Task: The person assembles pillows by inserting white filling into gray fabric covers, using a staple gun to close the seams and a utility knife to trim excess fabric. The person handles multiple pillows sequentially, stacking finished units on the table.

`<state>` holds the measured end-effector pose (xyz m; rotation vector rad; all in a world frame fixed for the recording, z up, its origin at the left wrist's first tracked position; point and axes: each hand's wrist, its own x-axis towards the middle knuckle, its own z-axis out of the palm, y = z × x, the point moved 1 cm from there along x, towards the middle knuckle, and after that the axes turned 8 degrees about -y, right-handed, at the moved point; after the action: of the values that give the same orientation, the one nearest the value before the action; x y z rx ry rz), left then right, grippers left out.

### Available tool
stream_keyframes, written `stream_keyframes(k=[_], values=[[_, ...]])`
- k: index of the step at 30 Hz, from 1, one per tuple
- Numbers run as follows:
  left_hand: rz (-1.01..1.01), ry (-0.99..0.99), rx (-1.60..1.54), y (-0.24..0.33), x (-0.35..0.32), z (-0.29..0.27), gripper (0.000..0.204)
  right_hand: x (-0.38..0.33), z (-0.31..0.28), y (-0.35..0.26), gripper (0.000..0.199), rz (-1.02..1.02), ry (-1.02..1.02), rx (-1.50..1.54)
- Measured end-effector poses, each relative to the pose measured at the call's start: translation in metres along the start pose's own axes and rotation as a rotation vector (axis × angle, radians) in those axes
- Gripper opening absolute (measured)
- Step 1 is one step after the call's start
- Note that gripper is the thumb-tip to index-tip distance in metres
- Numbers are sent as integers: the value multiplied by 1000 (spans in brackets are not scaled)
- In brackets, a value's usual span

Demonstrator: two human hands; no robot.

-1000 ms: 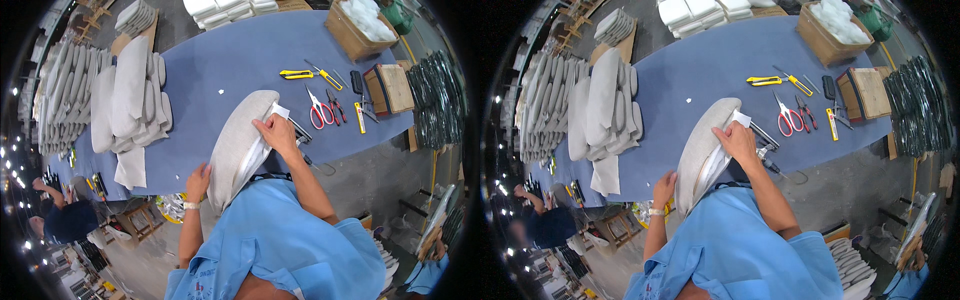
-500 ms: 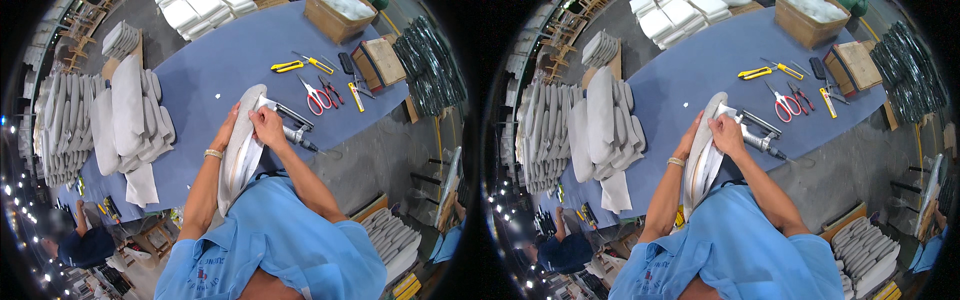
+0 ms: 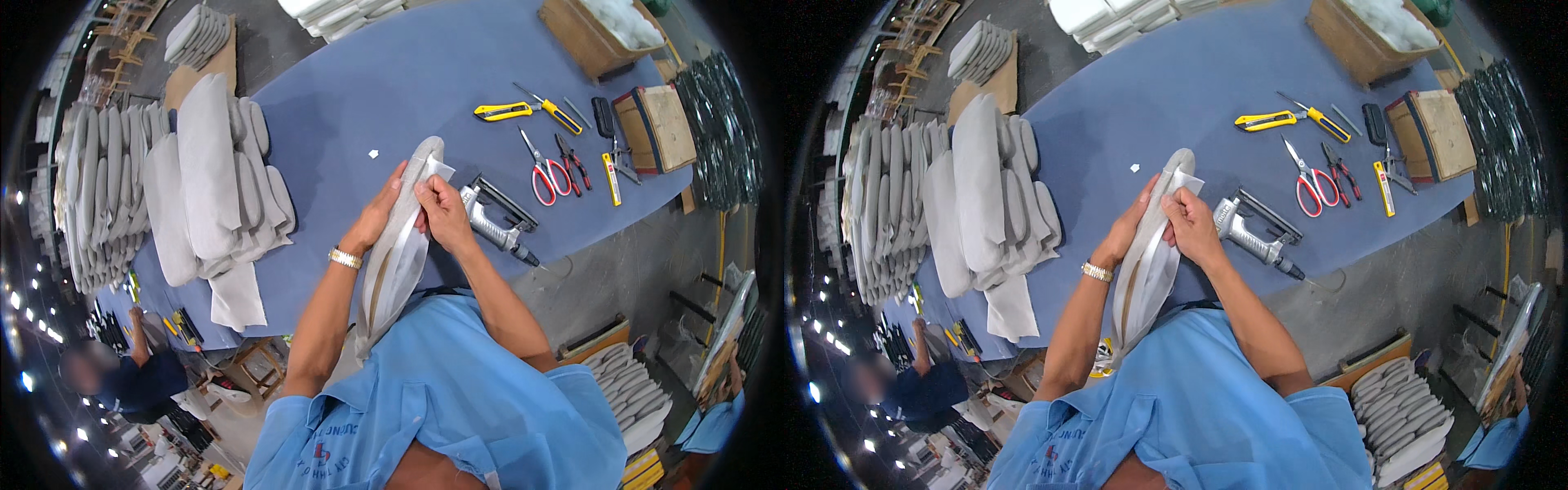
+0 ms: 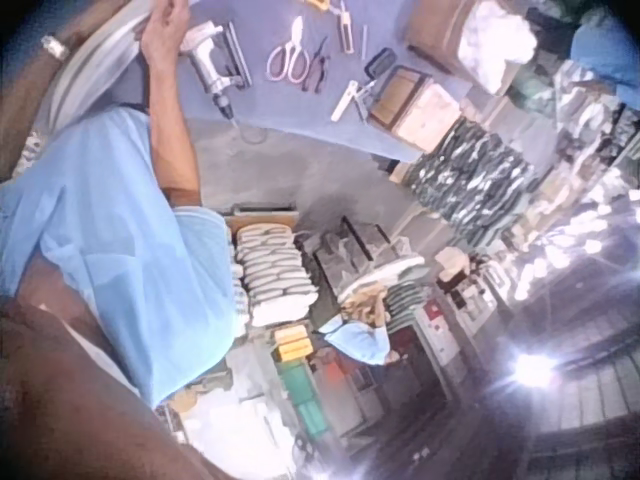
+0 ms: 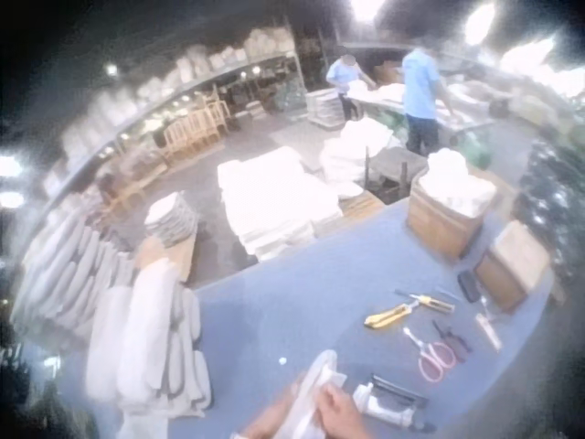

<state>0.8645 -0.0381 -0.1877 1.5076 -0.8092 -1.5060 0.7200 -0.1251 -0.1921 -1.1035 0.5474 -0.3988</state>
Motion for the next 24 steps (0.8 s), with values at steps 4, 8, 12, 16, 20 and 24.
stream_keyframes(k=[4, 8, 12, 16, 20, 24], values=[[55, 10, 118, 8, -8, 5, 72, 6, -3, 4, 32, 26, -36, 68], [101, 143, 620, 16, -18, 17, 78, 9, -12, 7, 32, 39, -81, 88], [98, 225, 666, 16, -18, 32, 75, 3, -22, -8, 33, 183, -105, 60], [-13, 255, 637, 32, -24, 36, 75, -24, -46, -19, 25, 74, -93, 55], [31, 332, 763, 29, -24, 46, 73, -66, -106, 34, 44, 125, 326, -788], [4, 356, 806, 36, -19, 53, 71, -65, -103, 53, 81, 210, 172, -1322]])
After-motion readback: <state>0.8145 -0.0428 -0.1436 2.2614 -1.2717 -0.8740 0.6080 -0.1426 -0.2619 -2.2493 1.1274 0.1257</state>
